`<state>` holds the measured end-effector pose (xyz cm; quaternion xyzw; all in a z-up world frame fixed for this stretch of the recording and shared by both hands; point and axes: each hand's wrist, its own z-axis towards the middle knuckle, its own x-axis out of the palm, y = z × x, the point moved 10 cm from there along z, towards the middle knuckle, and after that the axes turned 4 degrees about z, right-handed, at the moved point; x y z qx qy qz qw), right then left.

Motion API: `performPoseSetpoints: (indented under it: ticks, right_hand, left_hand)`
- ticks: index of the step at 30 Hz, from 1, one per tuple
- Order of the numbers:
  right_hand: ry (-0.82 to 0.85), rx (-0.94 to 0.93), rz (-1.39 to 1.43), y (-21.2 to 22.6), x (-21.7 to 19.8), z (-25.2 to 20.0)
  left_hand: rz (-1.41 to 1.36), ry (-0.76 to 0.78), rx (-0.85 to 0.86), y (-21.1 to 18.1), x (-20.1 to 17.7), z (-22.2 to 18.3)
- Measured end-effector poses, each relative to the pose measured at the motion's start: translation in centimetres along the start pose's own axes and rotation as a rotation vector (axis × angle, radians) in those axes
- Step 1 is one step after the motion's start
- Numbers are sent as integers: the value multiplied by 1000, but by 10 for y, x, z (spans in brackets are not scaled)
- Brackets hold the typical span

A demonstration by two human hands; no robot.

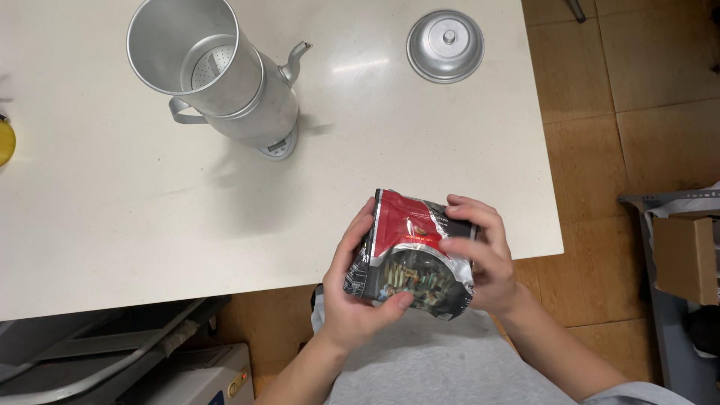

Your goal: The person opens a packet of coffee grounds, pours them into a metal brewer, and presses the grounds inside the brewer by hand.

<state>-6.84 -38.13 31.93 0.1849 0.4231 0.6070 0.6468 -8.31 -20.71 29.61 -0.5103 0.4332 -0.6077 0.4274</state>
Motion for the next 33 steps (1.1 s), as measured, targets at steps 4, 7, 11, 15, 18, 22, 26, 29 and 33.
performPoseSetpoints:
  ticks: [4, 7, 11, 15, 18, 22, 26, 29, 33]
  right_hand:
    - [-14, 56, 118, -6, -3, 0]
    - [0, 47, 110, -4, -5, 0]
    - [15, 33, 94, -4, -9, 1]
    - [7, 145, 270, -23, -9, -6]
    - [9, 182, 310, -31, -10, -10]
    - [19, 196, 318, -34, -10, -11]
    - [33, 95, 305, -23, -15, -2]
    - [63, 13, 194, -15, -23, 6]
    - [37, 60, 252, -25, -26, -1]
  left_hand:
    - [-28, 4, 23, -1, 2, -4]
    - [1, 8, 27, -1, 4, -6]
    - [15, 24, 40, 0, 6, -8]
    - [101, 68, 180, -9, 11, -13]
    - [93, 66, 184, -6, 12, -14]
    - [70, 70, 159, -2, 12, -12]
    - [40, 91, 166, 0, 12, -12]
    - [49, 97, 142, 4, 9, -10]
    - [59, 104, 103, 9, 10, -14]
